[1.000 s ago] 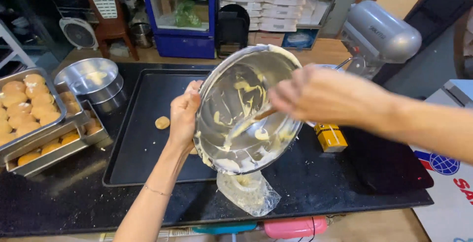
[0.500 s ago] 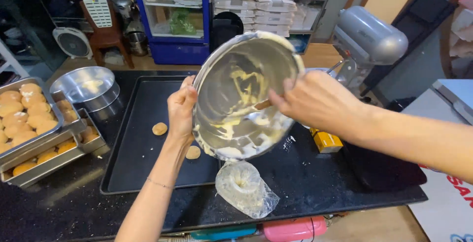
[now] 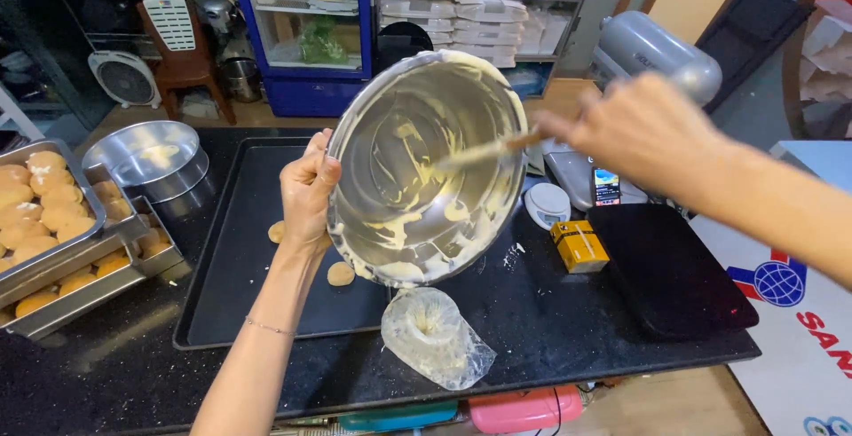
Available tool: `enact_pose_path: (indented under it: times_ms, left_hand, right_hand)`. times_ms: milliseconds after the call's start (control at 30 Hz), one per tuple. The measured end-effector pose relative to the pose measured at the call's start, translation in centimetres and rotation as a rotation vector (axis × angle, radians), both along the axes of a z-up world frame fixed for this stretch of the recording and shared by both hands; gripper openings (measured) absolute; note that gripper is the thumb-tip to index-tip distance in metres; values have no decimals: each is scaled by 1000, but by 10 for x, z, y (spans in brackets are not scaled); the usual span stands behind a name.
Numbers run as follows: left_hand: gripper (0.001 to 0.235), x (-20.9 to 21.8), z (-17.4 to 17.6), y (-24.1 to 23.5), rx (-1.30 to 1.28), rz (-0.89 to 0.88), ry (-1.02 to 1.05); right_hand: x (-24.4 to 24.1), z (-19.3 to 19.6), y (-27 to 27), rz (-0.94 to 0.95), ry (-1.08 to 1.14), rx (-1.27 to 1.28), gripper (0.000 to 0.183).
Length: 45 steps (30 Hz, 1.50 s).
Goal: The person fills small round pastries with a white cream using a piping bag. They pick up pastries from a tray, squeeze cream into them, and place the filled items into a metal container. The person also refills the piping bag from a mixing bowl using a spatula.
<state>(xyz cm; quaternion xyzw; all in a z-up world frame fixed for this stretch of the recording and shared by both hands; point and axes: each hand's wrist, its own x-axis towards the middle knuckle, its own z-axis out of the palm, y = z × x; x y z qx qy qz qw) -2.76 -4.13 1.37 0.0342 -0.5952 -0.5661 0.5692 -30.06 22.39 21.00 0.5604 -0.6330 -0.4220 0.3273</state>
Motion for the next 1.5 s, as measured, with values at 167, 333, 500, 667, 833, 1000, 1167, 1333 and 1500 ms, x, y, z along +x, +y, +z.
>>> enact_pose_path:
  times_ms: [167, 333, 500, 667, 833, 1000, 1167, 1333, 1500]
  left_hand:
    - [66, -3, -10, -11, 40, 46, -50]
    - [63, 8, 11, -1, -52, 16, -119]
    - [62, 4, 24, 7, -168, 20, -58]
    - [56, -7, 36, 15, -172, -5, -8]
    - [63, -19, 66, -2, 0, -39, -208]
    - [58, -12, 72, -10, 17, 38, -320]
    - [64, 6, 66, -14, -31, 123, -169]
    - [65, -3, 54, -15, -57, 158, -68]
    - [36, -8, 31, -19, 354, 152, 0]
  right_hand:
    - [-2, -14, 14, 119, -148, -5, 67]
    - [0, 49, 45, 157, 348, -300, 73]
    - [35, 29, 19, -35, 71, -79, 50]
    - [4, -10, 26, 335, 0, -129, 78]
    - [30, 62, 45, 604, 570, -53, 82]
    - [48, 75, 60, 150, 700, -329, 89]
    - [-2, -23, 71, -198, 104, -387, 58]
    - [2, -89, 71, -396, -513, -271, 42]
    - [15, -136, 93, 182, -133, -705, 33]
